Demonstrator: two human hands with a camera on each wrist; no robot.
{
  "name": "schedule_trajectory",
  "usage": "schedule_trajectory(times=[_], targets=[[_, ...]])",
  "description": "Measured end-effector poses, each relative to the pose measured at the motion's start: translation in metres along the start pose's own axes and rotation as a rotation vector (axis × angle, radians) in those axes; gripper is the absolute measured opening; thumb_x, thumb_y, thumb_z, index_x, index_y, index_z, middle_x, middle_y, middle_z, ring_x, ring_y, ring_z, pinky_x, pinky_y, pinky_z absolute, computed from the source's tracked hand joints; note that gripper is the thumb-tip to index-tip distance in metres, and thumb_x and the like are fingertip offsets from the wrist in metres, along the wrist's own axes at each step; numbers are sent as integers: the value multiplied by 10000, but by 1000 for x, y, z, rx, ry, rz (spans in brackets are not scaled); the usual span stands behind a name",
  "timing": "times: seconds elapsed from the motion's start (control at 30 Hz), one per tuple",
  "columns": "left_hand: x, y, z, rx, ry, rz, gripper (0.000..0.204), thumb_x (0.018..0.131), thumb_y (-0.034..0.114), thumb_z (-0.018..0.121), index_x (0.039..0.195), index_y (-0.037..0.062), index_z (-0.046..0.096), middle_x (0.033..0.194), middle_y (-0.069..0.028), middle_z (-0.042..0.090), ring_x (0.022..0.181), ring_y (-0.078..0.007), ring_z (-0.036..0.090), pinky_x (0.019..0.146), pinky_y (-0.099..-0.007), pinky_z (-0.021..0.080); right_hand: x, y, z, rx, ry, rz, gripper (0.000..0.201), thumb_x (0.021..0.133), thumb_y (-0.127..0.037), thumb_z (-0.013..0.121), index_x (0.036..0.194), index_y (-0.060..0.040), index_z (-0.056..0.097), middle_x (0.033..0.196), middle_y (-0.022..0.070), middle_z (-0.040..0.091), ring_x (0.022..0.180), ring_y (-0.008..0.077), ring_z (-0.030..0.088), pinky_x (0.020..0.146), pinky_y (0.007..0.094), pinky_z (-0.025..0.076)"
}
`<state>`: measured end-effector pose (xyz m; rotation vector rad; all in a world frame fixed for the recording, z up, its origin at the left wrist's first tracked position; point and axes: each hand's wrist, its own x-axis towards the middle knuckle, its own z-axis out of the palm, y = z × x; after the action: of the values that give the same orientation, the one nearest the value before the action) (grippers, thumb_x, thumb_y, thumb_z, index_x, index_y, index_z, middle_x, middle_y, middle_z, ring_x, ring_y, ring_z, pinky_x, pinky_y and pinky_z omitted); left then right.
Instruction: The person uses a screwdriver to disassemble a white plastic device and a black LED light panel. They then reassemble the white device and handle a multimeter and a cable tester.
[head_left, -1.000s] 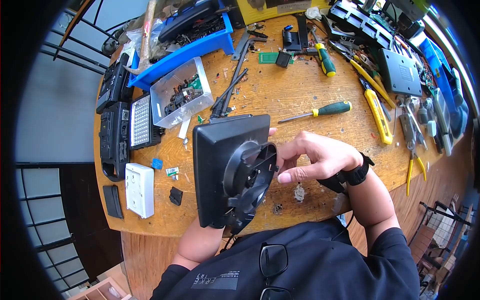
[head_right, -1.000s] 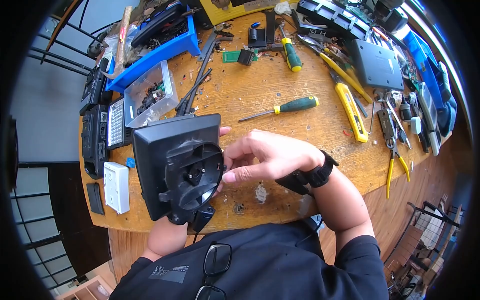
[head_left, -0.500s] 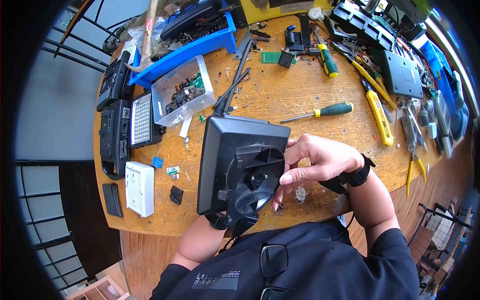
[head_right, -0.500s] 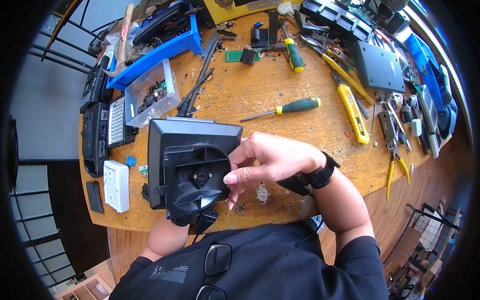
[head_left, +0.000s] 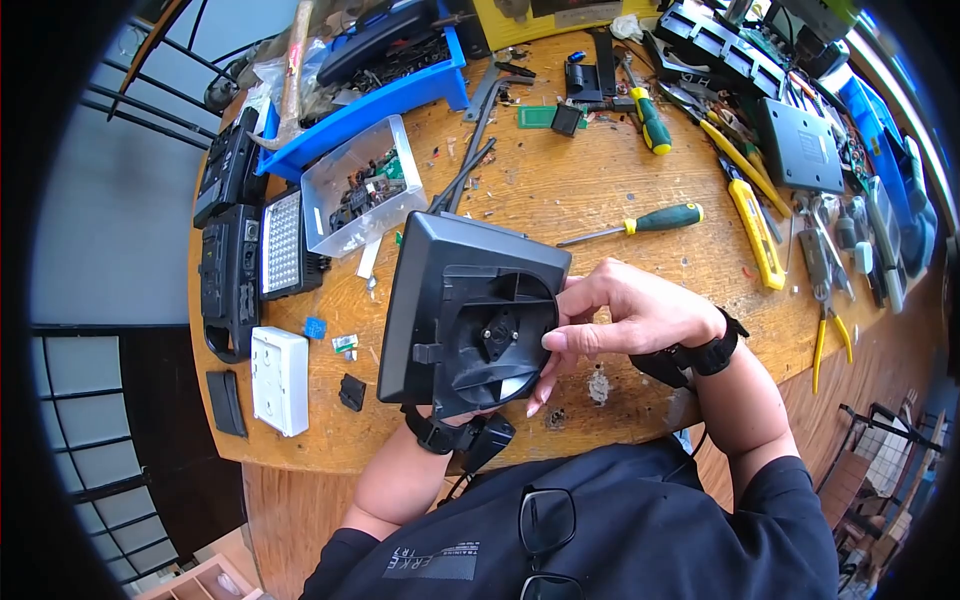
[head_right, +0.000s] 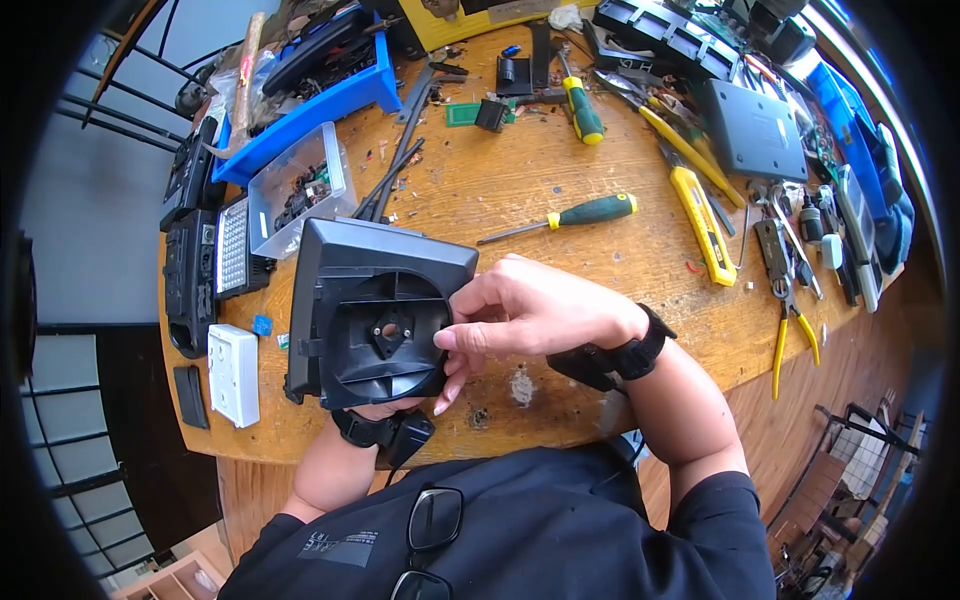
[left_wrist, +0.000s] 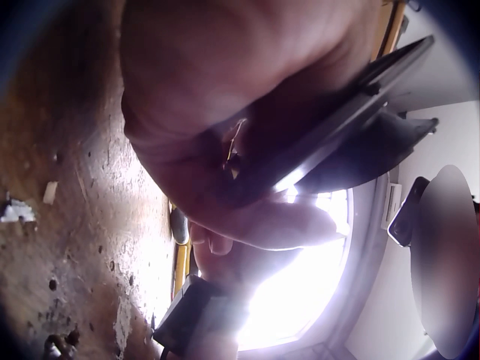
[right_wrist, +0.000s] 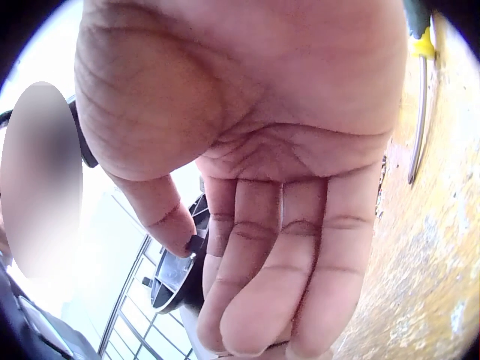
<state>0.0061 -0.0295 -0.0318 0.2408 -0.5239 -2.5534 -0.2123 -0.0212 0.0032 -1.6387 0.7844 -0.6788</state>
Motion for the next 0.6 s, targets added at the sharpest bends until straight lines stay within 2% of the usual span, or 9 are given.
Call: schedule_trajectory(times=[0.07, 0.13, 0.23, 0.37, 0.43, 0.47, 0.53, 0.57, 0.6], targets=[[0, 0, 1, 0, 9, 50, 879, 870, 619, 452, 1371, -90, 312, 986, -243, 588, 644, -320, 634, 441, -343, 532, -1, -1, -1, -5, 10, 3, 428, 925, -371, 602, 736, 12, 628, 602, 101, 592, 560, 143, 551, 522, 286, 415], [1, 2, 0, -161, 42, -80, 900, 856, 635, 465, 1375, -85, 312, 1007, -239, 587, 636, -316, 635, 427, -330, 525, -1, -2, -1, -10, 18, 6, 443, 919, -391, 604, 729, 9, 625, 584, 102, 565, 538, 147, 519, 515, 291, 402], [2, 3, -1, -171, -12, -79, 911, 851, 648, 462, 1384, -75, 309, 1046, -232, 583, 644, -319, 641, 432, -337, 530, -2, -6, -5, -2, 8, 26, 438, 915, -387, 609, 722, 6, 623, 567, 92, 542, 530, 145, 510, 510, 290, 396], [8, 11, 0, 18, -137, -62, 887, 857, 618, 488, 1392, -66, 308, 1104, -226, 570, 649, -307, 648, 448, -328, 537, -1, -10, -8, -53, -16, 114, 378, 896, -324, 639, 722, 11, 655, 623, 83, 629, 652, 202, 611, 762, 312, 497], [10, 6, 20, 408, 386, 152, 795, 890, 539, 509, 1392, -51, 328, 1111, -207, 576, 636, -274, 644, 446, -308, 522, -1, -9, -8, -28, 2, 91, 385, 897, -330, 634, 717, 9, 654, 611, 83, 624, 645, 206, 620, 841, 310, 512], [9, 7, 23, 408, 387, 151, 795, 890, 539, 509, 1392, -51, 328, 1111, -207, 576, 636, -274, 644, 446, -308, 522, -1, -10, -8, -57, 13, 79, 347, 887, -298, 651, 715, 3, 650, 593, 79, 609, 631, 206, 627, 893, 327, 503], [4, 11, 25, -176, 255, 31, 711, 910, 467, 525, 1384, -35, 358, 1038, -167, 599, 595, -220, 615, 414, -277, 478, -1, -14, -6, -85, 23, 68, 311, 876, -266, 668, 712, -3, 647, 576, 75, 595, 618, 206, 633, 944, 345, 495], [11, 13, 13, 103, -81, 86, 685, 912, 462, 516, 1384, -14, 376, 940, -135, 609, 555, -185, 579, 381, -261, 434, -1, -18, -3, -194, 159, 40, 263, 858, -224, 690, 714, -9, 643, 570, 72, 588, 605, 204, 635, 910, 347, 513], [8, 13, 9, 103, -79, 88, 685, 912, 462, 516, 1384, -14, 376, 940, -135, 609, 555, -185, 579, 381, -261, 434, -1, -22, 1, -303, 293, 11, 220, 840, -182, 712, 717, -16, 638, 564, 69, 581, 593, 203, 636, 877, 349, 532]])
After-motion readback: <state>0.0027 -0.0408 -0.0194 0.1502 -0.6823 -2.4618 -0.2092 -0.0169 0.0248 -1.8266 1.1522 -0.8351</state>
